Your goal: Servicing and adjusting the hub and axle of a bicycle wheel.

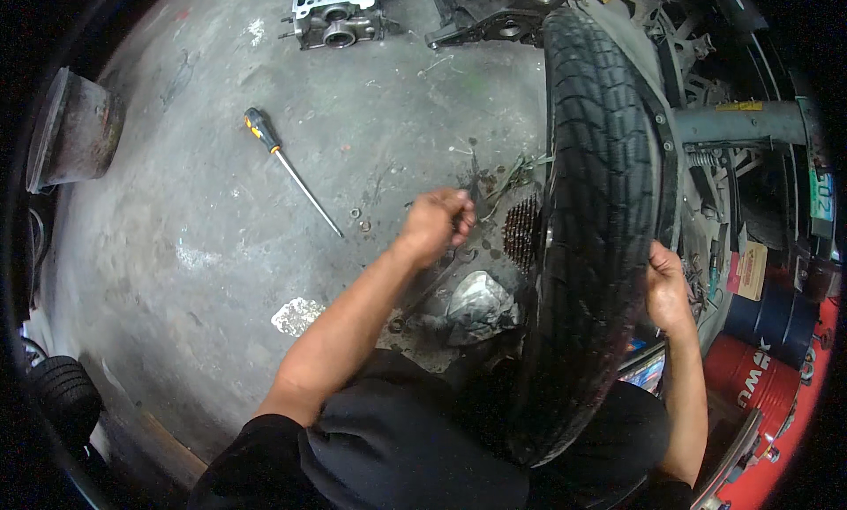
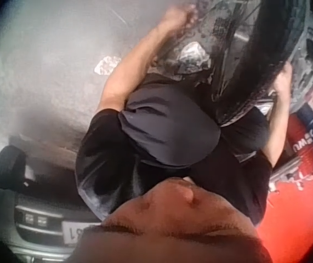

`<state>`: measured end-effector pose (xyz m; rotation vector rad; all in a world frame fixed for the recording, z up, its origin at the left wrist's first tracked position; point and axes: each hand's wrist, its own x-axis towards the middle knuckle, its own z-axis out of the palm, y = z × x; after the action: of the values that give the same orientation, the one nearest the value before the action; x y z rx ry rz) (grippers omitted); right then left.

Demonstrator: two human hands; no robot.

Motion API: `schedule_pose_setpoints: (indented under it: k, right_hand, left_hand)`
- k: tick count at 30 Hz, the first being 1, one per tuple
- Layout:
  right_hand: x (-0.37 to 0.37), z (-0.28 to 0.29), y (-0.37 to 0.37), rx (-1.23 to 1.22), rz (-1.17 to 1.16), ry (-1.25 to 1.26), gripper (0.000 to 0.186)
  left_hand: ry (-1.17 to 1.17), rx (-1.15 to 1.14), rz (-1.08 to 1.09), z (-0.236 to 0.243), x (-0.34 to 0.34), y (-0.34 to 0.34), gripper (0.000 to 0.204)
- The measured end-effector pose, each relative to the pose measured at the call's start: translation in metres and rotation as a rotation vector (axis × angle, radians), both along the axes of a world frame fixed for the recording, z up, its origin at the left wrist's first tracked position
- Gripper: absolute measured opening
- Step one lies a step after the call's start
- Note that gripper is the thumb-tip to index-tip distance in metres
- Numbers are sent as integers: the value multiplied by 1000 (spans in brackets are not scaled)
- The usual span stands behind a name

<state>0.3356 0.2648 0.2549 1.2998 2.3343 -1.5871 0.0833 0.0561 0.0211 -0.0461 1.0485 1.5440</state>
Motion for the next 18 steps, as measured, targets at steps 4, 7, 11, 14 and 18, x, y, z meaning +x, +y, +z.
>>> schedule_pose_setpoints:
  k: [4,7,11,14,18]
  right_hand:
    - [48,-14,29,-187,-446,29,39]
    - [64,-21,41,-52,-196,-6,41]
    - [41,-27,29,167,49,60,17]
    - [21,-27,16,149,54,80,16]
    - [60,-34,49,-139,-21,36,21]
  left_hand:
    - [91,-40,26,-23,-29,-27,14]
    - [161,47,-33,2,-9,-27,13]
    - [-3,64,-32,4,12,-18,12]
    - [555,-164,-55,-33,-1,-28,15]
    - [1670,-114,-93,-53,-50,-46,25]
